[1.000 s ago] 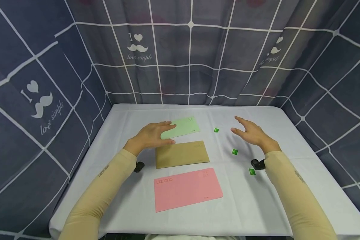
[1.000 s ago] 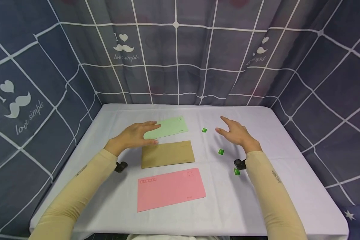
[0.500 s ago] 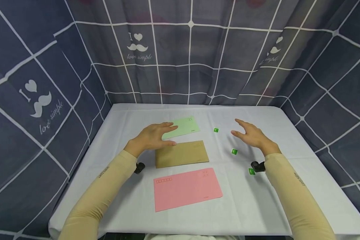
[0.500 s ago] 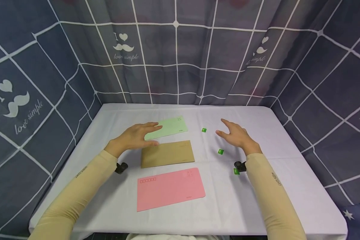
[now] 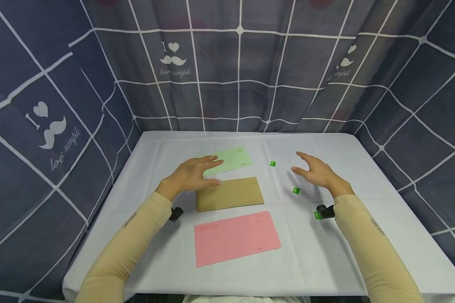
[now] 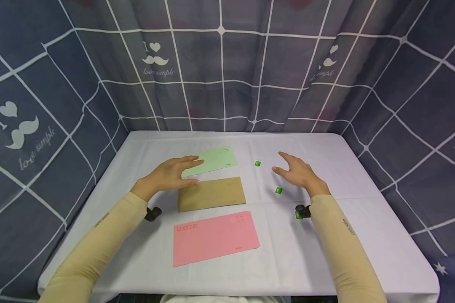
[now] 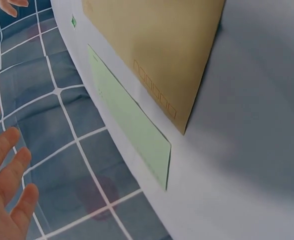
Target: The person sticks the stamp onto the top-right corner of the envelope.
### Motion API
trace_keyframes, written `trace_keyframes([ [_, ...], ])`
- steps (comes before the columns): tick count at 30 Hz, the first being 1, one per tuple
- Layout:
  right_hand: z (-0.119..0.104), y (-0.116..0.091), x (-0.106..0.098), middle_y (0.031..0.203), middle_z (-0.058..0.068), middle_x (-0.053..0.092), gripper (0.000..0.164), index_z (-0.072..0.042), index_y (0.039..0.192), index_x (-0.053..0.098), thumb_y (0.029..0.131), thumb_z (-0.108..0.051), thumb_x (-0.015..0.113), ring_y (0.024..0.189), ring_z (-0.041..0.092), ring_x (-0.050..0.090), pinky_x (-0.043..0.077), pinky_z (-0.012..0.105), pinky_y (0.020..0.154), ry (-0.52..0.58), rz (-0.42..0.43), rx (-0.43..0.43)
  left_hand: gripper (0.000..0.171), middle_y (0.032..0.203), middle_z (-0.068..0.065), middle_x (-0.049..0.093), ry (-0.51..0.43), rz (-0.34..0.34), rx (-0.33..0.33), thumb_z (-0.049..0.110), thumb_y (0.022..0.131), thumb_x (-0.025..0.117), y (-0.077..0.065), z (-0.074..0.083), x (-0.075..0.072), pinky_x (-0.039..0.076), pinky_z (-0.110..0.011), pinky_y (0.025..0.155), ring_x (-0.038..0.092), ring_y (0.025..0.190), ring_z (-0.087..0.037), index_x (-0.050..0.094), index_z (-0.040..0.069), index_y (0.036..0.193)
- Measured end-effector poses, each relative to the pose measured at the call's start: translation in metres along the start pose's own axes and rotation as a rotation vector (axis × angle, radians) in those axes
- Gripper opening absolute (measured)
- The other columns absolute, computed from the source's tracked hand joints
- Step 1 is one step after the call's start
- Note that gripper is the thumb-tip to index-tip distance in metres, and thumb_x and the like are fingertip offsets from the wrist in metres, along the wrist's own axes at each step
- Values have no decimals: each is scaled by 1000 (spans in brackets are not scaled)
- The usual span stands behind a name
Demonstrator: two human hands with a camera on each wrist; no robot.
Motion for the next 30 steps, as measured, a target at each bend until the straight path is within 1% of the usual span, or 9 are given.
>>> trace_keyframes([
  [2,2,-1,0,164,20,25,83,-12,161,20,99,-63,44,150,45,24,20,67,118,0,4,-1,75,159,-5,42,1,0,4,63,89,63,1,1,0,36,-52,117,42,145,-30,44,27,153],
  [9,4,-2,2,164,20,26,84,-12,161,20,99,-63,44,150,45,24,20,67,118,12,10,-5,76,159,-4,41,6,-6,2,64,89,63,-1,2,3,36,-53,117,42,146,-30,43,28,153],
  [13,4,-4,2,161,22,31,83,-11,160,22,99,-61,48,148,45,27,21,67,118,25,22,-9,75,160,-5,41,-7,-14,-2,63,90,62,-3,2,5,36,-54,117,41,146,-30,44,27,153],
  [18,5,-5,0,157,24,37,83,-8,159,25,98,-57,53,145,45,32,24,66,117,29,43,-24,75,160,-4,39,-17,-19,-7,64,90,61,-5,2,8,35,-55,117,41,146,-31,43,28,153],
  [25,8,-5,0,156,25,38,83,-7,158,26,98,-57,53,144,45,34,25,66,116,37,50,-21,74,159,-5,41,-17,-11,10,64,90,61,-6,7,6,37,-55,116,43,145,-31,44,27,153],
  [30,7,-5,-1,154,27,40,82,-5,158,27,99,-56,53,143,45,35,26,66,116,27,48,-30,72,158,-7,42,-21,-3,15,59,91,64,-9,9,6,39,-54,115,45,143,-32,45,26,152],
])
Point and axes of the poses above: each hand's wrist, its own y-axis towards the middle knuckle, its own x-axis out of the palm, z = x × y, the point moved 7 cm from there along y, towards the middle knuckle
